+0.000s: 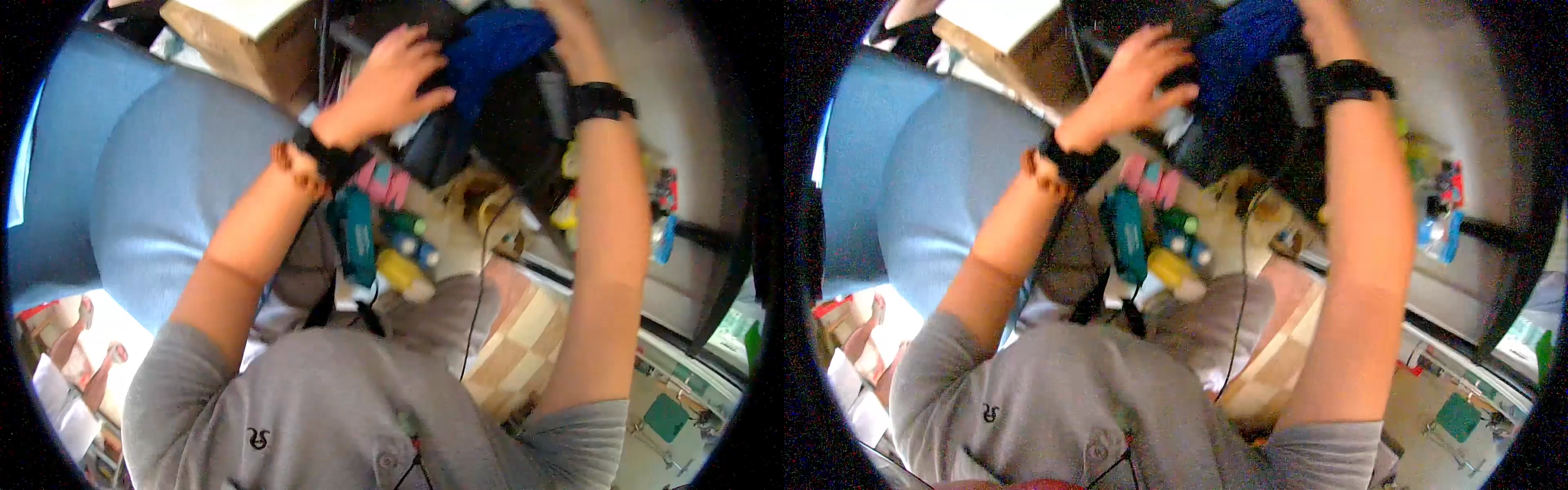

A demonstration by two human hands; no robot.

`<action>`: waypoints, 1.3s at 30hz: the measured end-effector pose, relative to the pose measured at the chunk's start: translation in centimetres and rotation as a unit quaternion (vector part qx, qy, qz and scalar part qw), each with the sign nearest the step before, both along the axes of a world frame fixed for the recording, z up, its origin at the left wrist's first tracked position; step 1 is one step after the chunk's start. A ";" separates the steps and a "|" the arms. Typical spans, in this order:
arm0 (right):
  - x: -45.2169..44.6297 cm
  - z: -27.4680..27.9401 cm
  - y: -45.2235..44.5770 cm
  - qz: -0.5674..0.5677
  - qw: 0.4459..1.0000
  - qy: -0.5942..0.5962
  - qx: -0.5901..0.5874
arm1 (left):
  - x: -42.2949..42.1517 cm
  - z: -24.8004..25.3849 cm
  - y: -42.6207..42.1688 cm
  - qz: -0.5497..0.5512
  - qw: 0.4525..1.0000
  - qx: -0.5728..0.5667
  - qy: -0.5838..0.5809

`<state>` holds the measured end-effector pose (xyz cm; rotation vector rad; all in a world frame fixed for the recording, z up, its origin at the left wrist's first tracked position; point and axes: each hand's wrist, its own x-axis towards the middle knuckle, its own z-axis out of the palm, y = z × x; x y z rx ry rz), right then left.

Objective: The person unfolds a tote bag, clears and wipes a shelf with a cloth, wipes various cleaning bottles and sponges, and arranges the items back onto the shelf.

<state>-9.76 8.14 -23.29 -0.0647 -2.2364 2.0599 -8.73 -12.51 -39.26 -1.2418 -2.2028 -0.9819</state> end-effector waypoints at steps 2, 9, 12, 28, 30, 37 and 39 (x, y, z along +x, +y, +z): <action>4.1 2.3 -0.7 -0.066 0.996 -0.060 0.022 | 0.1 0.2 0.0 0.000 1.000 -0.011 0.023; 21.8 5.0 -0.3 -0.015 0.974 0.052 0.222 | 6.4 5.3 1.2 -0.235 0.936 0.066 -0.252; 24.7 5.3 -0.1 -0.076 0.987 0.022 0.139 | 12.6 5.9 3.7 -0.422 0.822 0.143 -0.356; 42.5 -18.7 -1.0 -0.236 0.938 -0.158 0.200 | 24.0 15.5 7.9 -0.428 0.787 0.214 -0.390; 43.3 -20.1 -0.6 -0.303 0.931 -0.194 0.053 | 23.8 14.9 7.8 -0.397 0.788 0.248 -0.400; 46.2 -11.0 2.0 -0.294 0.860 0.089 -0.408 | 22.0 -0.5 3.0 -0.292 0.876 -0.154 -0.351; 47.9 -10.6 2.5 -0.317 0.861 0.121 -0.379 | 23.8 -8.5 2.1 -0.310 0.859 -0.273 -0.302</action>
